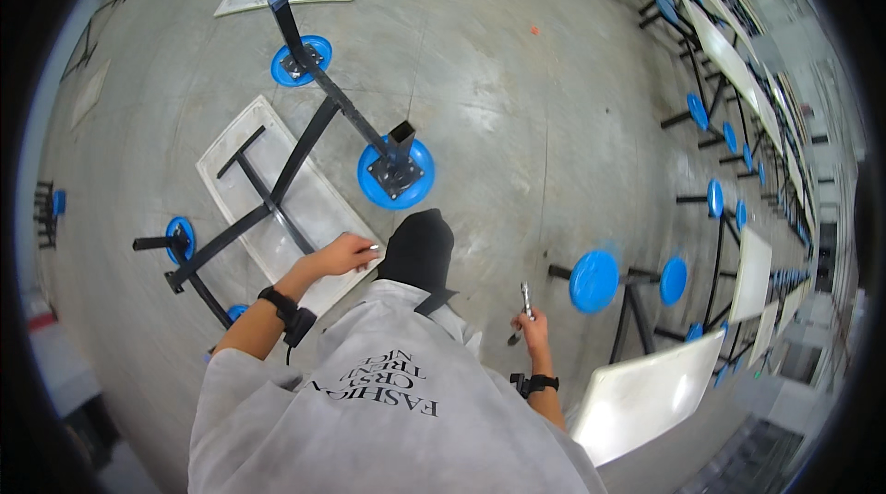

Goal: The person uses a wrench and a socket tool to tighten bolts on the underside of a table frame.

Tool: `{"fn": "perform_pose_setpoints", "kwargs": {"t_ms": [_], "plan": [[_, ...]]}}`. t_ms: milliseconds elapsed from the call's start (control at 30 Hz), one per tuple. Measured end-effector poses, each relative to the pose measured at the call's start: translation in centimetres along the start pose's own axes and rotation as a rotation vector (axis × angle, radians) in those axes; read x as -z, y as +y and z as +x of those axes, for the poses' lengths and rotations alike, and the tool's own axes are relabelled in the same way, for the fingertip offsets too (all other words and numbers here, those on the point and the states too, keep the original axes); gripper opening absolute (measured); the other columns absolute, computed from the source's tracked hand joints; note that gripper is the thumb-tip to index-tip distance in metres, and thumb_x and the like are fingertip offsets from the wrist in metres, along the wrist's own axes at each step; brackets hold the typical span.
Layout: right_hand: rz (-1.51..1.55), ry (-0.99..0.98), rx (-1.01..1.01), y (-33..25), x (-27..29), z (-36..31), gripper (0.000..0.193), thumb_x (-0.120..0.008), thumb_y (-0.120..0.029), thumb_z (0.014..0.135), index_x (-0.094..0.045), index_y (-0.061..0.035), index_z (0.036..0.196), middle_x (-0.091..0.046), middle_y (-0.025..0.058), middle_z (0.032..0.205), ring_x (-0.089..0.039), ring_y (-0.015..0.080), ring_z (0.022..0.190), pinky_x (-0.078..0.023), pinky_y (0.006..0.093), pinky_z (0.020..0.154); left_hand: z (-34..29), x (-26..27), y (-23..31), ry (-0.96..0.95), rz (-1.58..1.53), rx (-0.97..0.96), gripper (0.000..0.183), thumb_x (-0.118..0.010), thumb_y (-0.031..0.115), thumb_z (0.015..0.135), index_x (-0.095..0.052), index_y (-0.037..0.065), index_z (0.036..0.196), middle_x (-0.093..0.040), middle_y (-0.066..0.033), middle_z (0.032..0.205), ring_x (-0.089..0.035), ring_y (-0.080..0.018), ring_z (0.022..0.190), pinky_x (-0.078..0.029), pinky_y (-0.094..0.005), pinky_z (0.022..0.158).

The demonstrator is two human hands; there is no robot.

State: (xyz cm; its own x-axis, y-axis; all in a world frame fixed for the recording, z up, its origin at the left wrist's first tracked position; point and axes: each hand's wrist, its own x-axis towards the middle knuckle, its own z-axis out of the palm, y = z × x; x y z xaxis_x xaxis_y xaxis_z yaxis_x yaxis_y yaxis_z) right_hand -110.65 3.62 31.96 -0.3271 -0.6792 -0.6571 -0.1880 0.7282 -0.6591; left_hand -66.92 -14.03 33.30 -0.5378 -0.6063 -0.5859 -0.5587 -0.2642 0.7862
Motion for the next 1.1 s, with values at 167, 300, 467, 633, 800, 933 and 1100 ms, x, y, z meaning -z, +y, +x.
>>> {"fn": "perform_pose_setpoints", "kwargs": {"t_ms": [167,300,467,633,800,933,1100], "plan": [[0.053,-0.271,0.299,-16.1,6.8,12.0,0.007,-0.050,-0.007,0.073,-0.049,-0.0016,0.077,-0.062,0.0108,0.074,-0.055,0.0128,0.065,-0.043,0.0261,0.059,13.9,-0.3,17.6,-0.071,0.101,-0.467,0.026,-0.045,0.021,0.092,-0.056,-0.002,0.084,-0.058,-0.0075,0.072,-0.057,-0.0146,0.073,-0.045,-0.0281,0.069],[0.127,-0.365,0.435,-25.6,6.3,20.2,0.005,-0.051,-0.004,0.075,-0.049,-0.0012,0.078,-0.063,0.0148,0.089,-0.057,0.0145,0.076,-0.045,0.0275,0.067,24.7,0.2,25.7,-0.030,-0.170,-0.553,0.025,-0.043,0.021,0.093,-0.056,0.001,0.086,-0.058,-0.0055,0.080,-0.056,-0.0129,0.082,-0.044,-0.0280,0.074],[0.166,-0.610,0.327,-34.7,9.5,25.8,0.015,-0.055,-0.007,0.079,-0.052,0.0005,0.092,-0.062,0.0081,0.084,-0.058,0.0132,0.075,-0.045,0.0247,0.066,32.4,1.3,32.4,0.124,-0.868,-0.408,0.022,-0.040,0.023,0.095,-0.053,0.005,0.098,-0.055,-0.0018,0.095,-0.051,-0.0107,0.094,-0.045,-0.0269,0.082],[-0.016,-0.838,0.167,-39.9,9.8,36.1,0.016,-0.060,-0.009,0.078,-0.051,-0.0023,0.091,-0.059,0.0066,0.072,-0.057,0.0128,0.064,-0.045,0.0246,0.059,38.1,3.4,31.9,0.364,-0.949,-0.409,0.021,-0.043,0.022,0.093,-0.055,0.005,0.095,-0.055,-0.0024,0.095,-0.051,-0.0115,0.092,-0.047,-0.0289,0.076],[-0.602,-1.059,0.294,-48.2,6.6,47.4,0.009,-0.060,-0.009,0.075,-0.056,-0.0010,0.079,-0.056,0.0034,0.060,-0.051,0.0106,0.054,-0.043,0.0261,0.051,43.2,4.6,28.4,0.828,-0.697,-0.172,0.021,-0.050,0.019,0.090,-0.058,0.002,0.101,-0.058,-0.0024,0.093,-0.054,-0.0105,0.084,-0.047,-0.0260,0.072],[-0.888,-1.030,0.443,-51.4,2.7,55.0,0.012,-0.059,-0.010,0.072,-0.057,0.0009,0.076,-0.055,0.0039,0.056,-0.052,0.0114,0.051,-0.043,0.0263,0.050,45.3,-0.9,22.7,1.232,-1.322,0.010,0.022,-0.053,0.017,0.087,-0.056,0.007,0.106,-0.062,-0.0030,0.087,-0.056,-0.0085,0.074,-0.044,-0.0218,0.063],[-1.480,-0.854,0.617,-57.7,-2.0,65.8,0.022,-0.059,-0.015,0.065,-0.059,0.0013,0.080,-0.057,0.0120,0.059,-0.058,0.0210,0.056,-0.046,0.0315,0.055,49.6,-7.9,13.9,1.439,-1.307,0.504,0.017,-0.052,0.013,0.083,-0.059,0.005,0.096,-0.063,-0.0086,0.082,-0.060,-0.0160,0.075,-0.046,-0.0292,0.062]]}}
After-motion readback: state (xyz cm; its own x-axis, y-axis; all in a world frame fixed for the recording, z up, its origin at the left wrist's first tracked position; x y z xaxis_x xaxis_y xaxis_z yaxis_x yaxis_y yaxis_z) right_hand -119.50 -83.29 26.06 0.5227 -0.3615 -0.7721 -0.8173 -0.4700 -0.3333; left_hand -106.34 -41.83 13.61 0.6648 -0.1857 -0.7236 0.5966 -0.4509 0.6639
